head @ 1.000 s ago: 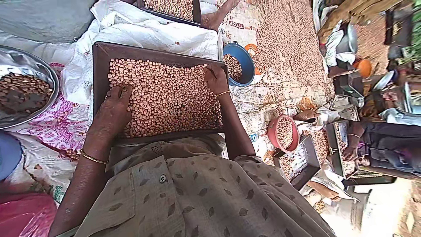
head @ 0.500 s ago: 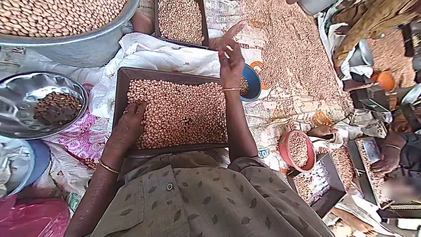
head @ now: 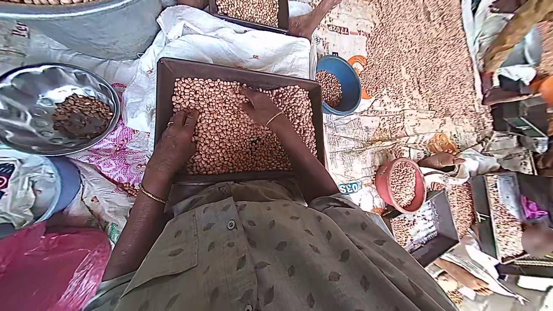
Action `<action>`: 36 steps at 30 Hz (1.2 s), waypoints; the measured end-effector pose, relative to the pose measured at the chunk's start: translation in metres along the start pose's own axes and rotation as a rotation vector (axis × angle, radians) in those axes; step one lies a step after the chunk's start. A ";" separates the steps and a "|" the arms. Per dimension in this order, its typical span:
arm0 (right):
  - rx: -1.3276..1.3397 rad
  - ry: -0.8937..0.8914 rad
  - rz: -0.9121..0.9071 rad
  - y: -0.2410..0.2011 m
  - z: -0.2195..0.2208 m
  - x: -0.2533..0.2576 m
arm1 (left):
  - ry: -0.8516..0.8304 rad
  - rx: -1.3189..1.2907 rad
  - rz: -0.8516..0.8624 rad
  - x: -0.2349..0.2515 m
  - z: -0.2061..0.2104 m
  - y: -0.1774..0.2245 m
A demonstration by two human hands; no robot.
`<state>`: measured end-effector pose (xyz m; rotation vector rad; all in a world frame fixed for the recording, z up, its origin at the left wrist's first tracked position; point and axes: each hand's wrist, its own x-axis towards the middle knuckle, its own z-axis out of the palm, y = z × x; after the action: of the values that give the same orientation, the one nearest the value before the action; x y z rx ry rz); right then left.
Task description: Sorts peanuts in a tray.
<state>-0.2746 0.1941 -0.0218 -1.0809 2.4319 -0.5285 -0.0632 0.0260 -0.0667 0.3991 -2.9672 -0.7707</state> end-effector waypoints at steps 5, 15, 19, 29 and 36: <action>0.347 0.065 -0.141 -0.008 -0.014 -0.029 | -0.050 -0.030 -0.039 0.007 -0.001 -0.003; -0.237 0.125 0.398 0.051 -0.031 -0.110 | -0.023 -0.018 -0.024 0.008 0.002 -0.003; -0.203 -0.027 0.310 0.018 -0.001 -0.090 | -0.027 -0.004 -0.028 0.008 0.001 -0.002; 0.464 0.118 -0.342 -0.030 0.029 -0.050 | -0.019 0.033 -0.033 -0.010 -0.001 0.003; 0.051 0.169 -0.250 -0.003 0.032 0.014 | 0.005 -0.012 -0.001 0.006 0.002 -0.005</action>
<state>-0.2647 0.1765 -0.0502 -1.3783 2.4223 -0.7867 -0.0682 0.0214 -0.0709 0.4007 -2.9566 -0.7857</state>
